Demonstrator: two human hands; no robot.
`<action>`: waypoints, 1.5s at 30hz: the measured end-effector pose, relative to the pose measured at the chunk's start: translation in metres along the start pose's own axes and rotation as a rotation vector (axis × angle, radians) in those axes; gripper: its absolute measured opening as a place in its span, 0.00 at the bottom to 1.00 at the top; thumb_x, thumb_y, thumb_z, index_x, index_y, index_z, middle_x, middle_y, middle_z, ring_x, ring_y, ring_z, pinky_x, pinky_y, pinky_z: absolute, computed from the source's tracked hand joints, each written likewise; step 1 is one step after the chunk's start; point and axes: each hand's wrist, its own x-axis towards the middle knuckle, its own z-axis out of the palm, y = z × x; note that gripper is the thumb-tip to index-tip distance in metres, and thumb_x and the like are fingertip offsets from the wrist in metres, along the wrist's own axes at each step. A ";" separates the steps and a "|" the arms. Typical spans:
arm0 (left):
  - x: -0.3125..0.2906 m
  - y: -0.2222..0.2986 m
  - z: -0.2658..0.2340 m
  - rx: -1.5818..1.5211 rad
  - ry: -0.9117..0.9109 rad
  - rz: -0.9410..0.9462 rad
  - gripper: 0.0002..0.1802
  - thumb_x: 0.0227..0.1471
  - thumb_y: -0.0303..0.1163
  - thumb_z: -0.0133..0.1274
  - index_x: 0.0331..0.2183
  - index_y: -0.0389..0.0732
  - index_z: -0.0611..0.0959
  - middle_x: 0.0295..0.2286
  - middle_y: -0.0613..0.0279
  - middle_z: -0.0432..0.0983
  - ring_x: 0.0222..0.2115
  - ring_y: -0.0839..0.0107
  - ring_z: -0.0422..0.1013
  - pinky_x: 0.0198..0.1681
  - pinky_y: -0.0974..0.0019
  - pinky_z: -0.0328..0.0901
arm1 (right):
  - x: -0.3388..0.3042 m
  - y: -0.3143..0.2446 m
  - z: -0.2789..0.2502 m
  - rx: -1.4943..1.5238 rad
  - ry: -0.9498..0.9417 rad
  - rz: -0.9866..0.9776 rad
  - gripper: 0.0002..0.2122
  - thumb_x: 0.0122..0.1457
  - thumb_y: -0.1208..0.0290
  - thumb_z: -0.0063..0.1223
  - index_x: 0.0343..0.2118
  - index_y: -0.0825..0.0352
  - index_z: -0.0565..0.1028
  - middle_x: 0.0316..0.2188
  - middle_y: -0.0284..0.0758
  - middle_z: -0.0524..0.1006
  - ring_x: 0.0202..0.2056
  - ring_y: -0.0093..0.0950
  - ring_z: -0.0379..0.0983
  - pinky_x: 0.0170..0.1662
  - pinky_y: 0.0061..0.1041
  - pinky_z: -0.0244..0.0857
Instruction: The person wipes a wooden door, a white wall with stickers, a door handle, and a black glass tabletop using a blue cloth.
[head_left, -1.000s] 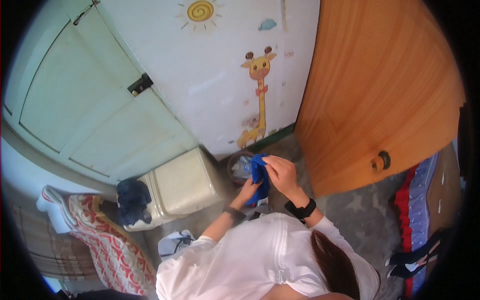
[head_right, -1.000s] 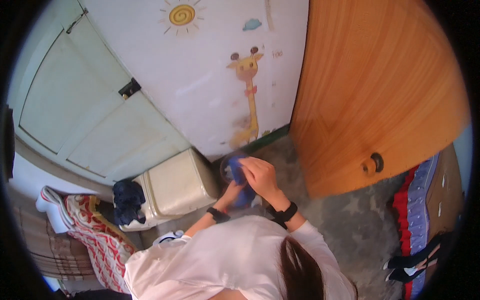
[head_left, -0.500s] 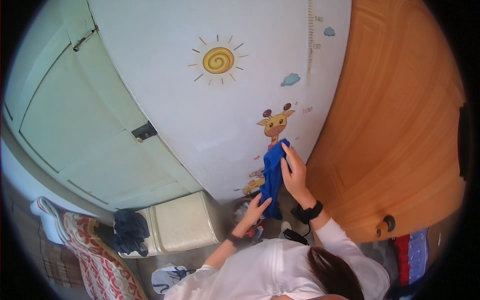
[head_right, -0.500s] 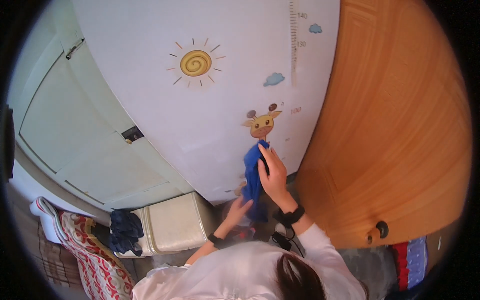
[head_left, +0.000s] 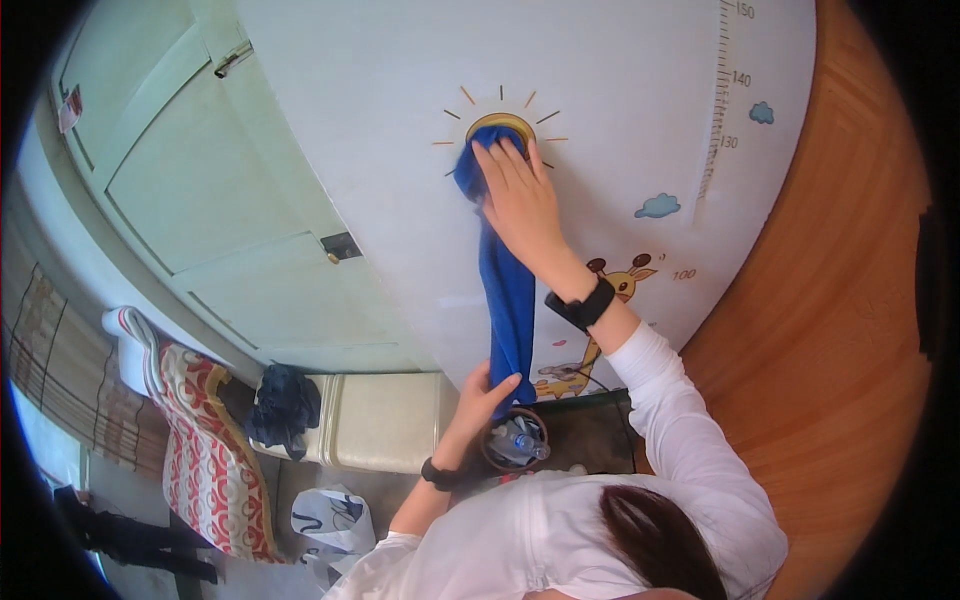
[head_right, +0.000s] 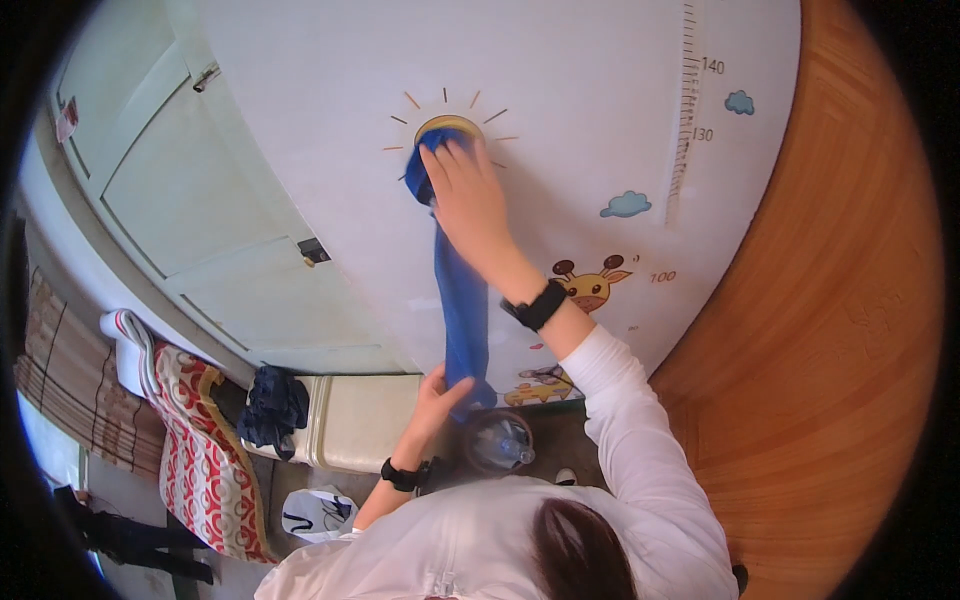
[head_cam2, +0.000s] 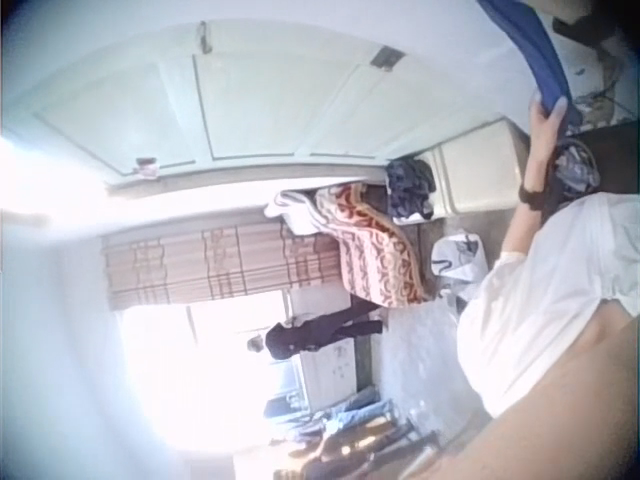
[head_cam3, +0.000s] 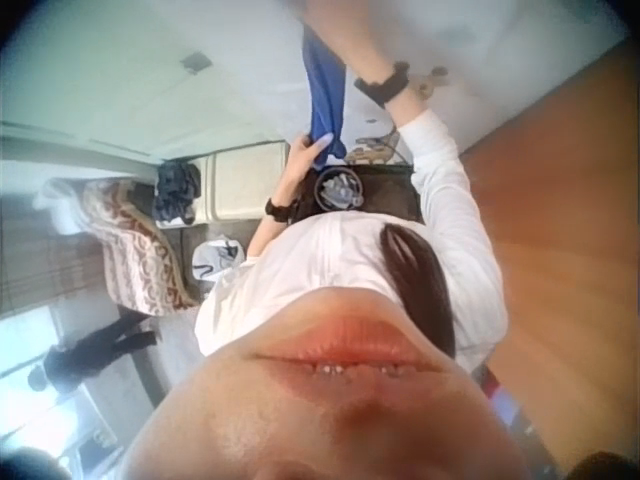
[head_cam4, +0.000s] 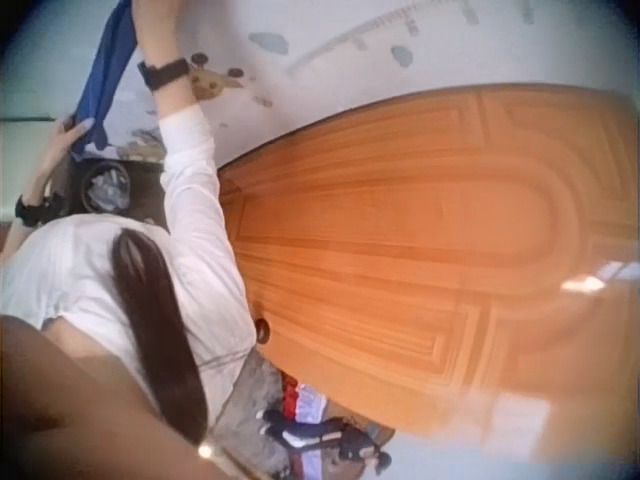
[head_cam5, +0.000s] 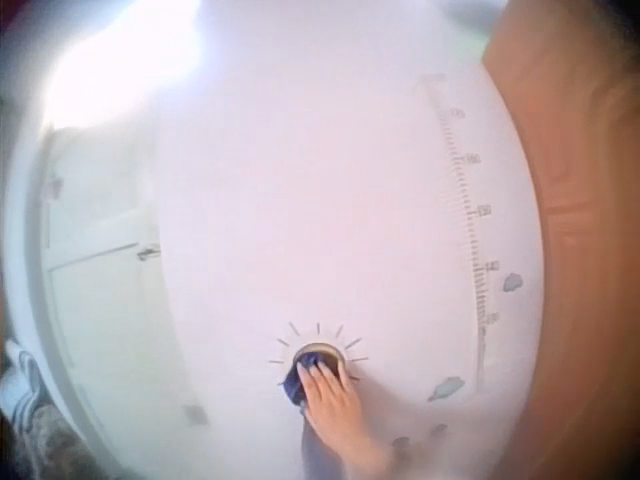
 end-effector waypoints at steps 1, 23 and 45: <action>-0.002 -0.004 -0.003 0.042 0.002 -0.052 0.19 0.47 0.28 0.51 0.42 0.32 0.68 0.35 0.61 0.70 0.36 0.76 0.66 0.40 0.72 0.62 | -0.007 0.000 0.002 -0.050 -0.035 -0.020 0.23 0.44 0.77 0.47 0.47 0.70 0.61 0.41 0.40 0.67 0.49 0.34 0.59 0.55 0.38 0.45; -0.007 -0.018 0.034 0.025 0.166 0.053 0.19 0.46 0.24 0.52 0.41 0.33 0.68 0.34 0.61 0.70 0.35 0.78 0.66 0.40 0.74 0.61 | 0.019 -0.011 -0.001 -0.045 0.101 -0.139 0.16 0.45 0.76 0.44 0.40 0.69 0.67 0.36 0.36 0.70 0.45 0.28 0.63 0.55 0.32 0.50; -0.020 -0.010 0.029 0.264 0.133 0.103 0.18 0.47 0.27 0.51 0.41 0.32 0.69 0.34 0.61 0.71 0.34 0.78 0.66 0.41 0.74 0.60 | 0.019 0.007 -0.005 0.047 0.042 -0.194 0.15 0.45 0.76 0.44 0.39 0.70 0.68 0.39 0.37 0.69 0.46 0.30 0.63 0.55 0.33 0.49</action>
